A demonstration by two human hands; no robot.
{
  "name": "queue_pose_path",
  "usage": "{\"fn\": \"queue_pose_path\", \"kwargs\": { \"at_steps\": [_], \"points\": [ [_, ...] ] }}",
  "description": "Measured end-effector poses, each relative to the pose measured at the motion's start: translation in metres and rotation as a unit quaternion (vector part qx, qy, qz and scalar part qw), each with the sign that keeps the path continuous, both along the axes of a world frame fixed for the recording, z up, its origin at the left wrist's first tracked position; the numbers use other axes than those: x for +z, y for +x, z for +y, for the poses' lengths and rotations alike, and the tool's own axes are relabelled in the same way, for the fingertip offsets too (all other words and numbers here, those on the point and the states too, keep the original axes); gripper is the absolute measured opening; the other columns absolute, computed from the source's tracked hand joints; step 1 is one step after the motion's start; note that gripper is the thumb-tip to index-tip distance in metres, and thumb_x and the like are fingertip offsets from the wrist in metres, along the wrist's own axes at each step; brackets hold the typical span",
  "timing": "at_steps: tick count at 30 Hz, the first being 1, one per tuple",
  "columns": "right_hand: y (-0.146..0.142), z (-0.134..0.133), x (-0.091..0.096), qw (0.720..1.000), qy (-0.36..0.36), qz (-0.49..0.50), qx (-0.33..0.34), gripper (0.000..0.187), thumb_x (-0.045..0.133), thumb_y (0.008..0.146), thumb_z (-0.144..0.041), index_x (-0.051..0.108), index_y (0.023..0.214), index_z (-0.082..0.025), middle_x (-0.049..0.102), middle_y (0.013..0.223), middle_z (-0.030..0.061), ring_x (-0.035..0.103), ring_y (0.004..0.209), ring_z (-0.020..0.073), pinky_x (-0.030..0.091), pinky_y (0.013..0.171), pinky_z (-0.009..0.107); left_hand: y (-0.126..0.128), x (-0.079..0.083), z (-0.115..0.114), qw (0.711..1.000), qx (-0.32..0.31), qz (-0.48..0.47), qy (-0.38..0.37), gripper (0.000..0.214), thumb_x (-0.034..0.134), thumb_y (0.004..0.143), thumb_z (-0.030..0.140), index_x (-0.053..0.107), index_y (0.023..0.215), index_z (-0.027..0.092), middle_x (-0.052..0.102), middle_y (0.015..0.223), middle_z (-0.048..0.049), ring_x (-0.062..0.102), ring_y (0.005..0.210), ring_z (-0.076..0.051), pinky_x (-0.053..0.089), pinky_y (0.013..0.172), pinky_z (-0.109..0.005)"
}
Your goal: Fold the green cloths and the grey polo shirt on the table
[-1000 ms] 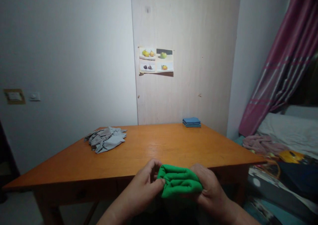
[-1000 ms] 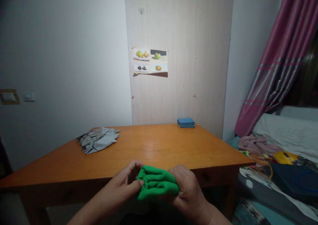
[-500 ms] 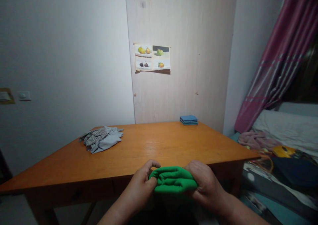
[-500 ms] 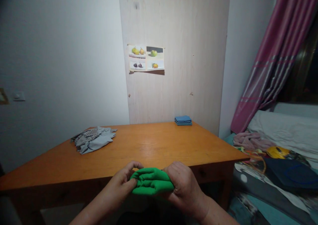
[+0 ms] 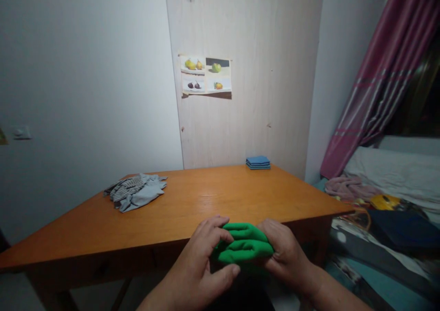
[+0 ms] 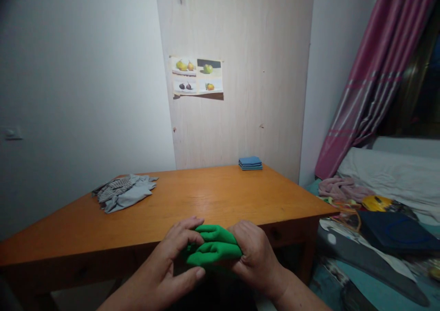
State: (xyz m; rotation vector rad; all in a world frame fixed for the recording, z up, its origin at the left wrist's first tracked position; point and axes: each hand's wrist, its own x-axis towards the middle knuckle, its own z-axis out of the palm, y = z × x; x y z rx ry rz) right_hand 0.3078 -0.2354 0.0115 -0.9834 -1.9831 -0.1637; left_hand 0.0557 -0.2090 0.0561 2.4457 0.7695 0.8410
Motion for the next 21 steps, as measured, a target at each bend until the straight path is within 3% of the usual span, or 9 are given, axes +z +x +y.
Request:
{"fn": "queue_pose_path", "kwargs": {
  "at_steps": [3,9,14,18,21],
  "points": [
    [0.001,-0.001,-0.001,1.0,0.003,0.002,-0.004,0.032,0.059,0.093,-0.05,0.053,0.08,-0.021,0.055,0.072,0.0001,0.05,0.065,0.0159,0.032,0.061,0.03,0.0,0.0,0.004,1.0,0.005,0.03,0.008,0.038,0.08,0.076,0.035,0.066,0.11,0.028,0.045,0.154,-0.0098,0.034,0.145,-0.035,0.032,0.116,-0.055],
    [0.001,-0.003,0.003,1.0,0.01,0.0,0.005,0.032,0.059,0.094,-0.05,0.054,0.081,-0.021,0.056,0.072,-0.0002,0.05,0.066,0.0156,0.031,0.061,0.03,0.0,-0.009,0.017,0.999,-0.017,0.029,0.023,0.015,0.063,0.085,0.018,0.068,0.097,0.026,0.061,0.134,-0.0075,0.051,0.13,-0.029,0.038,0.111,-0.045],
    [0.0,-0.002,0.0,1.0,0.001,0.004,0.003,0.031,0.06,0.093,-0.05,0.057,0.083,-0.02,0.057,0.073,0.0005,0.051,0.067,0.0158,0.031,0.061,0.03,0.0,-0.013,0.023,1.0,-0.014,-0.005,0.009,0.013,0.065,0.078,0.013,0.057,0.079,0.023,0.064,0.114,-0.0061,0.058,0.11,-0.025,0.046,0.097,-0.037],
    [-0.002,-0.001,-0.002,1.0,-0.019,0.009,0.009,0.031,0.063,0.091,-0.051,0.061,0.087,-0.021,0.06,0.073,0.0004,0.054,0.068,0.016,0.032,0.062,0.03,0.0,-0.016,0.026,0.999,-0.008,0.005,0.038,0.019,0.063,0.081,0.014,0.048,0.072,0.022,0.061,0.087,-0.0014,0.057,0.09,-0.02,0.04,0.103,-0.041],
    [-0.004,-0.001,-0.001,0.999,-0.025,0.015,0.013,0.031,0.064,0.09,-0.051,0.062,0.088,-0.021,0.062,0.074,0.0008,0.055,0.069,0.0161,0.033,0.062,0.03,0.001,-0.021,0.028,0.999,-0.005,0.01,0.051,0.021,0.062,0.082,0.015,0.046,0.07,0.022,0.056,0.078,0.0012,0.054,0.08,-0.017,0.039,0.102,-0.04]
  ]
}}
